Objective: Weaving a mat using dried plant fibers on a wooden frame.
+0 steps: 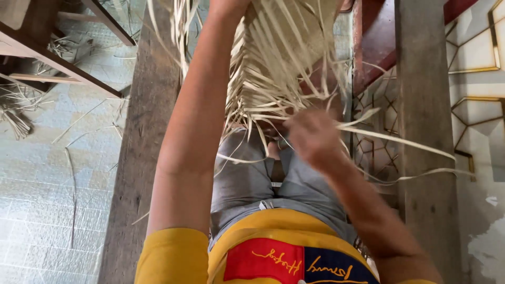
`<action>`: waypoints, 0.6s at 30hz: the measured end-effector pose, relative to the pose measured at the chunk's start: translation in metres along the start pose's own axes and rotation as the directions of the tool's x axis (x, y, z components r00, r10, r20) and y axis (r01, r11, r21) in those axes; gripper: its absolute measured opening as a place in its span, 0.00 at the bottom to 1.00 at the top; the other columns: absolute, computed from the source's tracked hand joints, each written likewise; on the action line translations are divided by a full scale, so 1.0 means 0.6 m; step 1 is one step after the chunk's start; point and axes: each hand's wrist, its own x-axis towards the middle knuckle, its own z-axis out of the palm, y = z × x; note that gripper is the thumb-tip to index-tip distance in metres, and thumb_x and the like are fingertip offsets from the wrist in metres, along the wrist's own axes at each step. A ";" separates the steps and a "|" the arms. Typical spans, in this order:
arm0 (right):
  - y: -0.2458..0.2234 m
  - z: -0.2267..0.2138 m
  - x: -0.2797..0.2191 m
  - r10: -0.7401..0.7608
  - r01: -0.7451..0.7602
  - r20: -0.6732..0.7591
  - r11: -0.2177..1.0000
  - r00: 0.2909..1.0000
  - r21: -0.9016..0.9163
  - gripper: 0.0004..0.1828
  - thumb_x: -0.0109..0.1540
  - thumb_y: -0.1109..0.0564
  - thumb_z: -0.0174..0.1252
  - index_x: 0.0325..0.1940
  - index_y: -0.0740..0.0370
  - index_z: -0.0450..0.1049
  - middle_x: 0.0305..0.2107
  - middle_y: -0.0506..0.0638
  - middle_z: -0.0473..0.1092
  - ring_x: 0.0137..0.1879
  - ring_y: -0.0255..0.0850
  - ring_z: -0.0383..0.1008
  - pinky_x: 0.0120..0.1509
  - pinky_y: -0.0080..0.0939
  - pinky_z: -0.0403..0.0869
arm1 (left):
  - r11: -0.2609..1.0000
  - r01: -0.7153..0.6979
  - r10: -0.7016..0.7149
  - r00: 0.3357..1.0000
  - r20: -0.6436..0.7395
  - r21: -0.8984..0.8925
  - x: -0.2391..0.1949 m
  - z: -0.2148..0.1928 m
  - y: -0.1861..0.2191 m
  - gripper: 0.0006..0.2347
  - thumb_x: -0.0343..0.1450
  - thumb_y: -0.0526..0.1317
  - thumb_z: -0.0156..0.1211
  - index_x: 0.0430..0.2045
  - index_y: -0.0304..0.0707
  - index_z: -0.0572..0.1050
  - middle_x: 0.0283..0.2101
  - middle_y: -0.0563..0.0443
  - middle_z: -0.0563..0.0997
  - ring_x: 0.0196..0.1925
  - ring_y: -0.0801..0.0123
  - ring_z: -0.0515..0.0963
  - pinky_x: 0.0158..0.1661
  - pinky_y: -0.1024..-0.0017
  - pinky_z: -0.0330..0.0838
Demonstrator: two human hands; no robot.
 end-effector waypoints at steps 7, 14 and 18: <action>-0.095 0.105 0.027 0.154 -0.328 0.531 0.911 0.833 0.251 0.30 0.51 0.59 0.59 0.56 0.58 0.58 0.43 0.59 0.63 0.47 0.55 0.65 0.47 0.50 0.69 | 0.989 0.000 0.012 0.996 0.083 -0.145 -0.026 -0.040 0.045 0.08 0.60 0.44 0.63 0.17 0.42 0.74 0.21 0.58 0.75 0.23 0.78 0.72 0.25 0.76 0.68; -0.132 0.246 -0.102 0.350 -0.537 0.563 0.818 0.748 0.206 0.33 0.56 0.50 0.58 0.63 0.58 0.55 0.52 0.61 0.61 0.56 0.53 0.64 0.57 0.48 0.65 | 0.959 0.018 0.033 0.985 0.172 -0.282 -0.049 -0.074 0.076 0.06 0.60 0.42 0.63 0.19 0.42 0.73 0.24 0.59 0.76 0.27 0.78 0.74 0.29 0.77 0.70; -0.117 0.147 -0.124 0.507 -0.792 0.609 0.356 0.610 0.497 0.27 0.55 0.55 0.62 0.53 0.71 0.63 0.46 0.69 0.65 0.47 0.58 0.68 0.52 0.48 0.69 | 0.925 0.053 0.052 0.963 0.263 -0.376 -0.059 -0.072 0.077 0.06 0.61 0.41 0.64 0.20 0.43 0.72 0.26 0.59 0.76 0.29 0.77 0.75 0.32 0.77 0.72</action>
